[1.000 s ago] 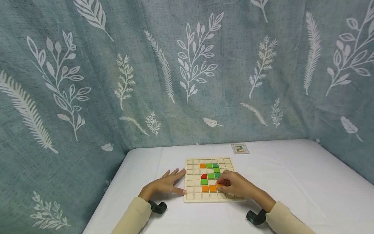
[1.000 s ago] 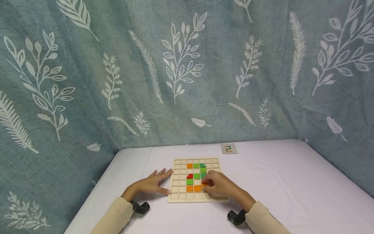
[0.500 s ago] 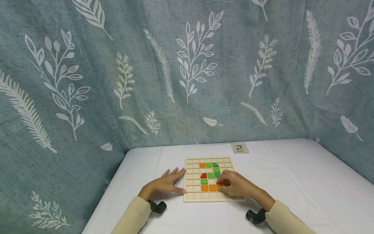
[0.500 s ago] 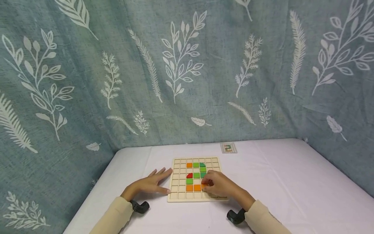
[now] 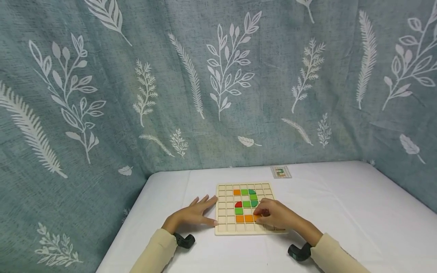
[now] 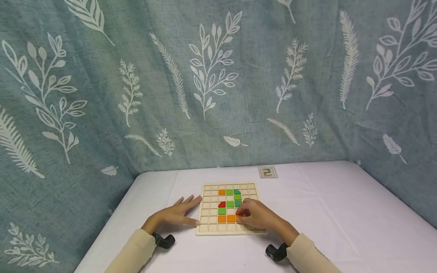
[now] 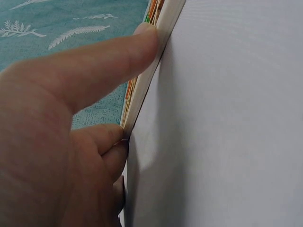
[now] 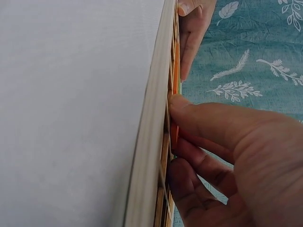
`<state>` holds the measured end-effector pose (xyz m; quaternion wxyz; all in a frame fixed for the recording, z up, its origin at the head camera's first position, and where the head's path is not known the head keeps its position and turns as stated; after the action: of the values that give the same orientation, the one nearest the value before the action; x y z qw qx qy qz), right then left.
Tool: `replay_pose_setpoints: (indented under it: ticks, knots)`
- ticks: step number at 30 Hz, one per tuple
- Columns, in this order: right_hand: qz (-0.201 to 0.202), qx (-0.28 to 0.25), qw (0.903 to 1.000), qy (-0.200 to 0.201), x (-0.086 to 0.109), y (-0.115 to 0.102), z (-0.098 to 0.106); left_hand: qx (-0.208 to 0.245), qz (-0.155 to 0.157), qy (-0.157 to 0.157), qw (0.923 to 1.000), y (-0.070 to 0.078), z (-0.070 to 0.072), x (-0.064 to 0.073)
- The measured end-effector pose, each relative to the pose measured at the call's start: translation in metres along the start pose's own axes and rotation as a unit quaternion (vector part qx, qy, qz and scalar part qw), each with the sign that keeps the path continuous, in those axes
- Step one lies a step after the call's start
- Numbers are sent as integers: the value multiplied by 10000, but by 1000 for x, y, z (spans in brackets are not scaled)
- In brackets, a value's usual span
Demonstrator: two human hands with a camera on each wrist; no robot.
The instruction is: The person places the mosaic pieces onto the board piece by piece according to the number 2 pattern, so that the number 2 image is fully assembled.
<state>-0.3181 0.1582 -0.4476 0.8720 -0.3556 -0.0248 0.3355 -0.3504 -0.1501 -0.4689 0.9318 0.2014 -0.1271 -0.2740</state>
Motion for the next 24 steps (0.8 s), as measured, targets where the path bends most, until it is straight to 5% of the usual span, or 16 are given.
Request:
replay_pose_setpoints:
  ticks: [24]
  knots:
    - [-262, -197, 9994, -66, -1, 2, -1, -33, 39, 18, 10000, -2, -2, -1]
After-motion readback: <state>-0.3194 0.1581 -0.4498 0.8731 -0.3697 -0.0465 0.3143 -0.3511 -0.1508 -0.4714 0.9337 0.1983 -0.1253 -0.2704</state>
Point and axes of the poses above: each hand's wrist, its own x-axis away from the middle knuckle, its own z-axis out of the back of the hand, y = z × x, the point moved 3 cm from there along -x, towards the middle knuckle, and after that the axes turned 7 degrees about -x, right-handed, at the moved point
